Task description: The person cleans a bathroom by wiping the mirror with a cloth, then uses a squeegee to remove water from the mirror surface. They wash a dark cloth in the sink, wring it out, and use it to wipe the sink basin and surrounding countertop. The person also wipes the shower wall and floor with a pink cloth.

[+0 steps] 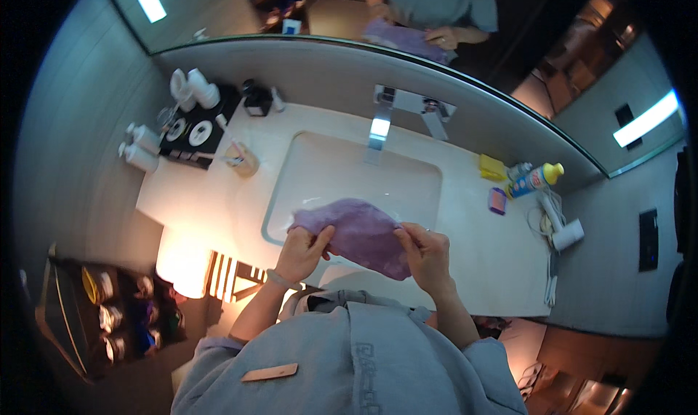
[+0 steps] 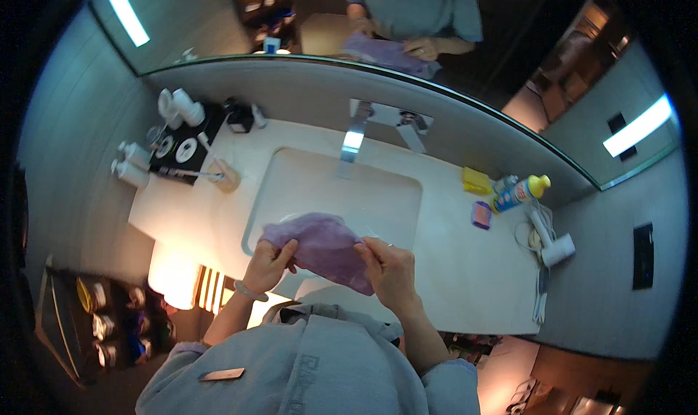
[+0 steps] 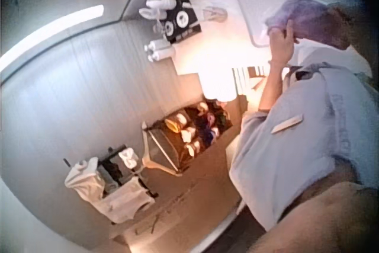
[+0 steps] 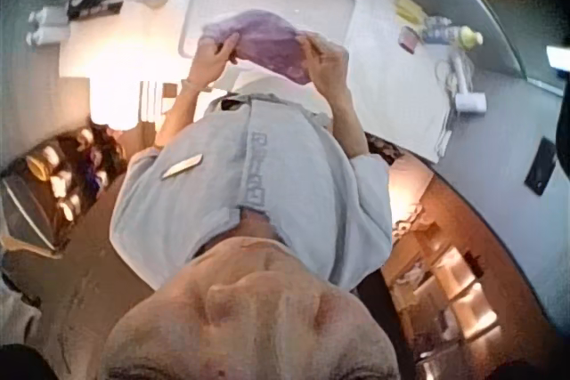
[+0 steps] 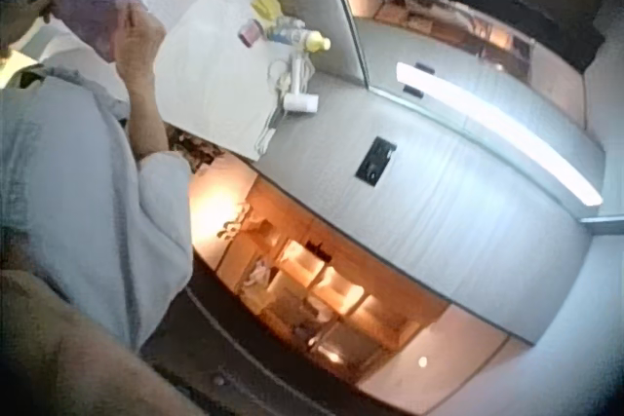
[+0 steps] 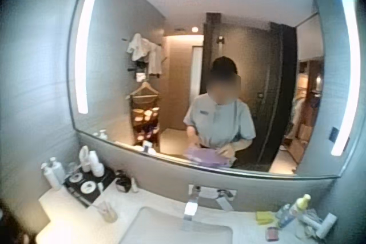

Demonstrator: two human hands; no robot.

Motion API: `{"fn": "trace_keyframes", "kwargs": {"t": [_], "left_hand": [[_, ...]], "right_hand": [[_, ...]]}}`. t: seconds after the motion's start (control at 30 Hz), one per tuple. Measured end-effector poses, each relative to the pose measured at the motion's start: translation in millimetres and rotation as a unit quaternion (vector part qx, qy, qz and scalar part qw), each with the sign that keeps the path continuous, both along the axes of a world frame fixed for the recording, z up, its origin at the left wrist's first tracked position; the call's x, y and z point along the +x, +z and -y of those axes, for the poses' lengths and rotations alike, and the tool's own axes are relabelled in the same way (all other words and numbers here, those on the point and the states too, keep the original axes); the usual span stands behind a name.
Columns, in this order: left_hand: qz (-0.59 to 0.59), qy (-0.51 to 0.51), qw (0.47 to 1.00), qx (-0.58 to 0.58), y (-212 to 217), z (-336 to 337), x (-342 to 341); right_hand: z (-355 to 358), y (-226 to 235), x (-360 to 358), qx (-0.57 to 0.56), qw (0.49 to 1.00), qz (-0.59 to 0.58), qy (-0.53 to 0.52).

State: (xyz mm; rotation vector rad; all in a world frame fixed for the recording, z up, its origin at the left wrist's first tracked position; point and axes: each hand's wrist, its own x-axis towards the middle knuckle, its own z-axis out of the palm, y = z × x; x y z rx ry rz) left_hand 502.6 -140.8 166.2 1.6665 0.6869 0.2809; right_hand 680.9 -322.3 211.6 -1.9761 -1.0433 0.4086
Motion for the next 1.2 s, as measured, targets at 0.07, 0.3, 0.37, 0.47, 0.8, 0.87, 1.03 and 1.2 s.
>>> {"fn": "trace_keyframes", "kwargs": {"t": [0.07, 0.3, 0.37, 0.47, 0.8, 0.87, 1.03, 1.2], "left_hand": [[-0.023, -0.052, 0.996, -0.072, 6.8, -11.4, -8.3], [-0.009, 0.076, 0.994, -0.081, -42.4, -92.9, -71.7], [0.016, 0.227, 0.974, -0.016, -61.6, -133.7, -82.5], [0.048, 0.403, 0.902, -0.147, -70.1, -192.6, -76.6], [-0.035, 0.224, 0.926, -0.301, -86.2, -310.0, -62.0], [-0.070, 0.202, 0.933, -0.291, -86.5, -313.6, -56.9], [-0.079, 0.174, 0.963, -0.190, -114.0, -313.0, -42.2], [-0.006, 0.211, 0.972, -0.100, -98.7, -298.0, -50.6]], "right_hand": [[0.5, -13.8, 7.6, 0.070, 0.964, -0.253, 0.036], [-78.5, -21.4, -27.4, 0.225, 0.776, -0.579, 0.105], [-114.5, -34.4, -40.4, 0.214, 0.778, -0.586, 0.081], [-158.4, -48.7, -51.6, 0.215, 0.731, -0.645, 0.066], [-230.6, -97.0, -107.2, 0.011, 0.880, -0.310, 0.361], [-251.7, -132.0, -133.3, 0.063, 0.887, -0.023, 0.457], [-277.5, -184.8, -170.4, 0.040, 0.848, 0.076, 0.522], [-310.4, -200.3, -176.5, 0.017, 0.849, 0.101, 0.518]]}}
